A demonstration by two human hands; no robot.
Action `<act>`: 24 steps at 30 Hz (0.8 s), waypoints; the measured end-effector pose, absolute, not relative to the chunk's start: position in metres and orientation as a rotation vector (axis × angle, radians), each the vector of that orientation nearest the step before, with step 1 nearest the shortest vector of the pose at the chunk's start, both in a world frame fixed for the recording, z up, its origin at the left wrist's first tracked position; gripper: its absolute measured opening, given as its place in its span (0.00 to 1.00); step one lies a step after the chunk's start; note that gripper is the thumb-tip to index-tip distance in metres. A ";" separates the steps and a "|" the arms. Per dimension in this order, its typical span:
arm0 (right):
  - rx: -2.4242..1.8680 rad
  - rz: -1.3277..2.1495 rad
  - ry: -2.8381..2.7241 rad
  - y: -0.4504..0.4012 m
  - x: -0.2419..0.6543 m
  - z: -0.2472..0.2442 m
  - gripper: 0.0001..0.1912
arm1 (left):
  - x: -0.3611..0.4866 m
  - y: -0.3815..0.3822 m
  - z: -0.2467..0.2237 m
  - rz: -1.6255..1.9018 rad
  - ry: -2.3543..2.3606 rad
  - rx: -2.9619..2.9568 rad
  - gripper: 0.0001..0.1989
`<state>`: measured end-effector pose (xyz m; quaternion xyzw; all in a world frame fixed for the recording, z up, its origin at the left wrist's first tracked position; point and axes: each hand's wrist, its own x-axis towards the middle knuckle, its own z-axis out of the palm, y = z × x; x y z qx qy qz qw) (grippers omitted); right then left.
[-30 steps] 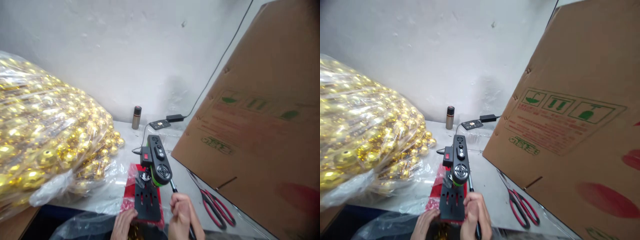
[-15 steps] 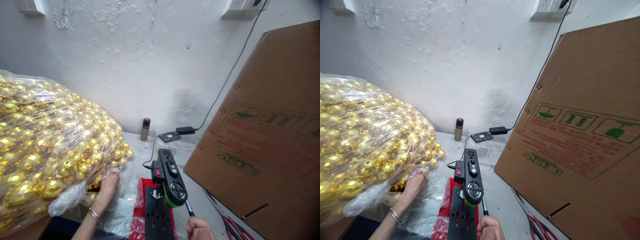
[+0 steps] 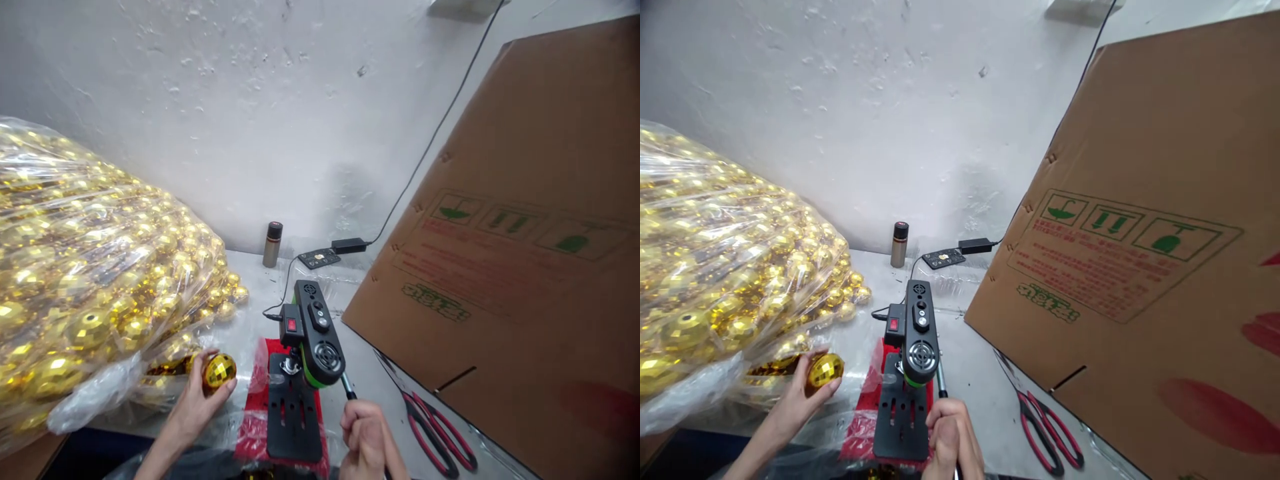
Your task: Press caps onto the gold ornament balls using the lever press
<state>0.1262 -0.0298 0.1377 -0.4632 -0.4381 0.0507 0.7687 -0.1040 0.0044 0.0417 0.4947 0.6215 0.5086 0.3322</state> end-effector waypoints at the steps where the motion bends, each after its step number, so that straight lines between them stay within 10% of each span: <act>1: -0.983 0.091 -0.960 -0.028 0.128 0.137 0.26 | -0.094 -0.005 0.036 1.330 1.530 1.119 0.36; 8: -0.887 0.083 -1.044 -0.028 0.131 0.144 0.22 | -0.023 -0.024 0.017 1.193 1.047 0.534 0.41; 24: -0.924 0.170 -1.165 -0.031 0.139 0.160 0.22 | -0.005 -0.007 0.006 1.131 1.403 1.326 0.31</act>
